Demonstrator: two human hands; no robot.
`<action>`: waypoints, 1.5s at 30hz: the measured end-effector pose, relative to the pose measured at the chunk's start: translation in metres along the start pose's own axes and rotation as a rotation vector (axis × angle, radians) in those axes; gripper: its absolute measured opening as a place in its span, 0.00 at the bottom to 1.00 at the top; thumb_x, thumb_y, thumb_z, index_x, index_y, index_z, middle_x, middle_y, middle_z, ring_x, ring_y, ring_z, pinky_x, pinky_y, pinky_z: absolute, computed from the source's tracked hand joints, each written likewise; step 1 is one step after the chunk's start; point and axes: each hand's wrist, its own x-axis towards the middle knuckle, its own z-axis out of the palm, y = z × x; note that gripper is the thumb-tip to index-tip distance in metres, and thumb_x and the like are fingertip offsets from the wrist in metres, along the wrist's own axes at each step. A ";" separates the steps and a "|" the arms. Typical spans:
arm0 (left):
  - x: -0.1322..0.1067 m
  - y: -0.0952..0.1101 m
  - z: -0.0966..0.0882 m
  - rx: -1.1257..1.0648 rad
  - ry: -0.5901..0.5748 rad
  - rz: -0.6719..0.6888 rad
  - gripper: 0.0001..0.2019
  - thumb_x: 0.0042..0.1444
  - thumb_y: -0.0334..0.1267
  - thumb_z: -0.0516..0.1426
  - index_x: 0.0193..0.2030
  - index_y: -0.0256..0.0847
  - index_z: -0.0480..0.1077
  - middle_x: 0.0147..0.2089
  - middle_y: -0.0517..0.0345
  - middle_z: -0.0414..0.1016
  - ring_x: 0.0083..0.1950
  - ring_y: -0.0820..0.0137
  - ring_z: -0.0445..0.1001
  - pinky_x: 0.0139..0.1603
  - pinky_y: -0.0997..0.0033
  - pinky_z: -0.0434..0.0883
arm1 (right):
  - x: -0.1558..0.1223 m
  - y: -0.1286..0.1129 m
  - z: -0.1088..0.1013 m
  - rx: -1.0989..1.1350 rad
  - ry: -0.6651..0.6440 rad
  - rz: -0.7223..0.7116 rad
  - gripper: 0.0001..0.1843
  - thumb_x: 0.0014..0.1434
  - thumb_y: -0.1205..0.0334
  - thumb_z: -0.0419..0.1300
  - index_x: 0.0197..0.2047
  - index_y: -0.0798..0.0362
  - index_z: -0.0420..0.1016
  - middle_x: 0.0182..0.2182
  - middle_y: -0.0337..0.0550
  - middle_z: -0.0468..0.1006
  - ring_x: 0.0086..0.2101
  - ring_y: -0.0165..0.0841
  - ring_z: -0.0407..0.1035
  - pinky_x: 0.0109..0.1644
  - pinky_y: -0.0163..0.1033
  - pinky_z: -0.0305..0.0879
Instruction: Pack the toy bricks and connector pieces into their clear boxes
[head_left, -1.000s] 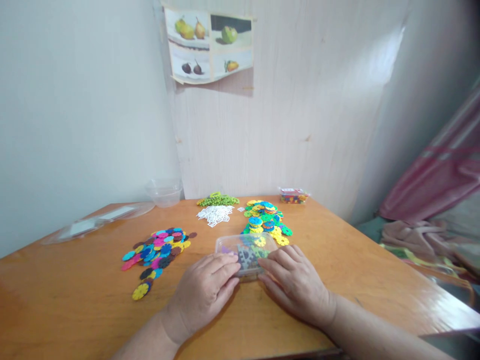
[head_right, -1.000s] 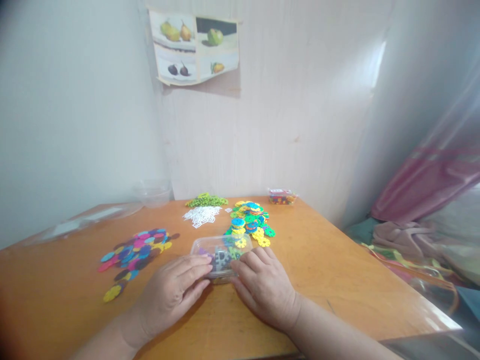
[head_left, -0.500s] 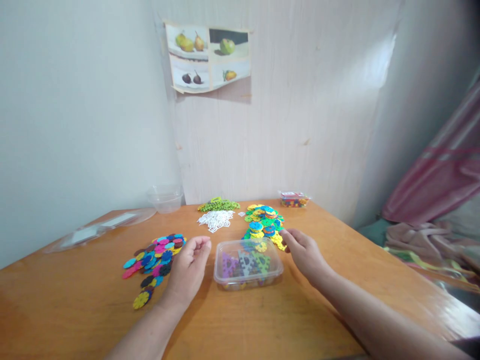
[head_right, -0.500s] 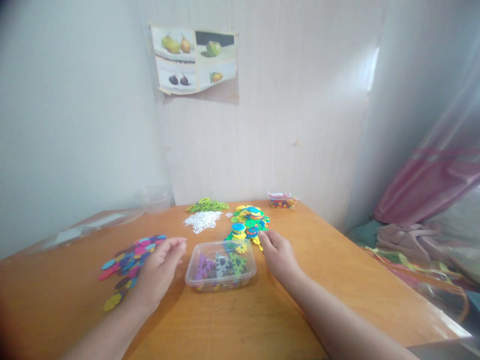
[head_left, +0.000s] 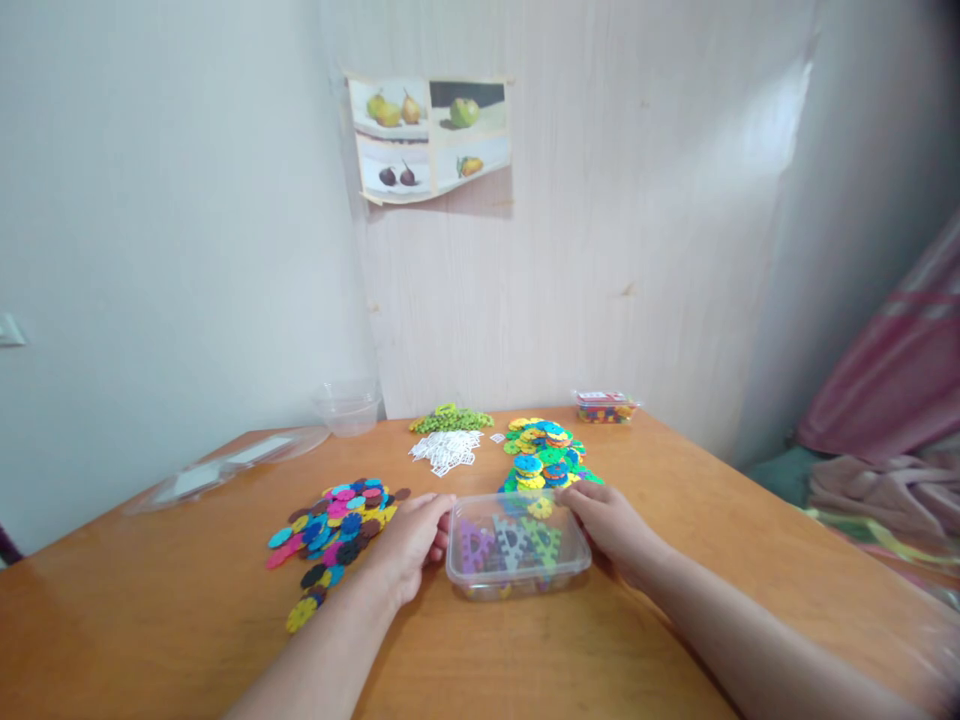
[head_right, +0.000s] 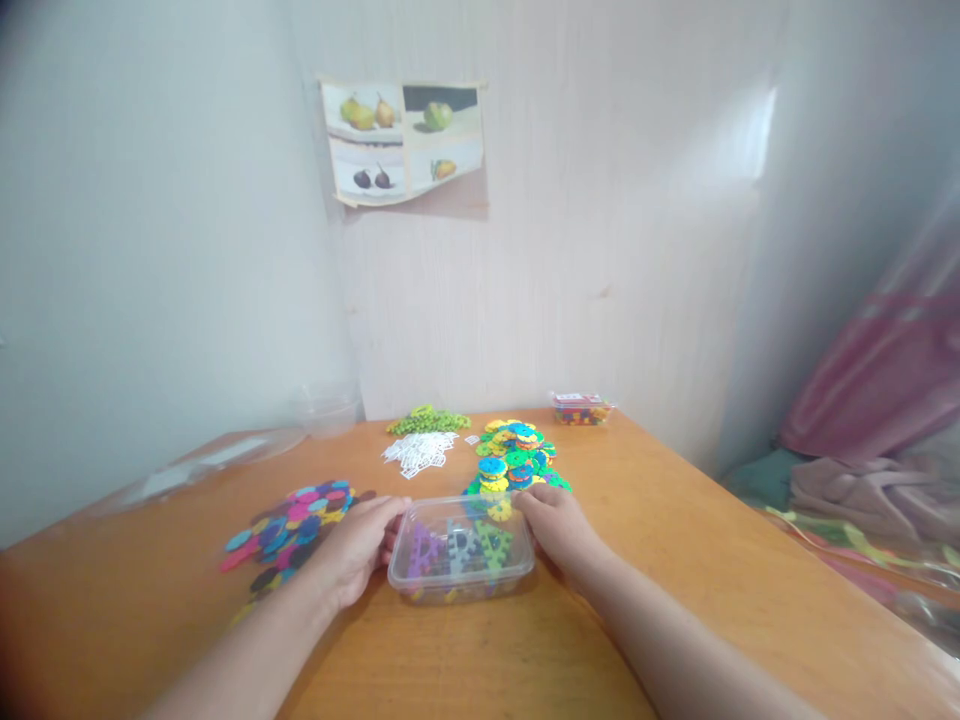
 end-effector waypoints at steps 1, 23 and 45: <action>0.000 -0.001 0.000 -0.020 -0.010 -0.015 0.12 0.49 0.45 0.59 0.26 0.40 0.63 0.21 0.66 0.62 0.19 0.79 0.58 0.20 0.77 0.52 | 0.000 0.001 0.000 0.010 0.000 0.004 0.14 0.50 0.49 0.61 0.27 0.52 0.69 0.16 0.34 0.68 0.18 0.28 0.62 0.21 0.32 0.54; -0.002 0.001 -0.001 -0.050 -0.090 0.020 0.13 0.49 0.44 0.61 0.26 0.39 0.63 0.21 0.66 0.61 0.21 0.80 0.58 0.21 0.79 0.54 | 0.005 0.008 0.000 -0.091 0.002 -0.053 0.16 0.55 0.47 0.59 0.29 0.53 0.69 0.20 0.35 0.71 0.22 0.29 0.65 0.24 0.33 0.58; -0.010 0.000 -0.005 0.079 -0.109 0.126 0.17 0.51 0.53 0.61 0.28 0.39 0.67 0.23 0.65 0.65 0.24 0.77 0.63 0.25 0.77 0.60 | -0.005 0.002 -0.002 0.029 -0.062 -0.033 0.18 0.54 0.43 0.61 0.31 0.51 0.72 0.16 0.33 0.70 0.20 0.31 0.65 0.25 0.34 0.61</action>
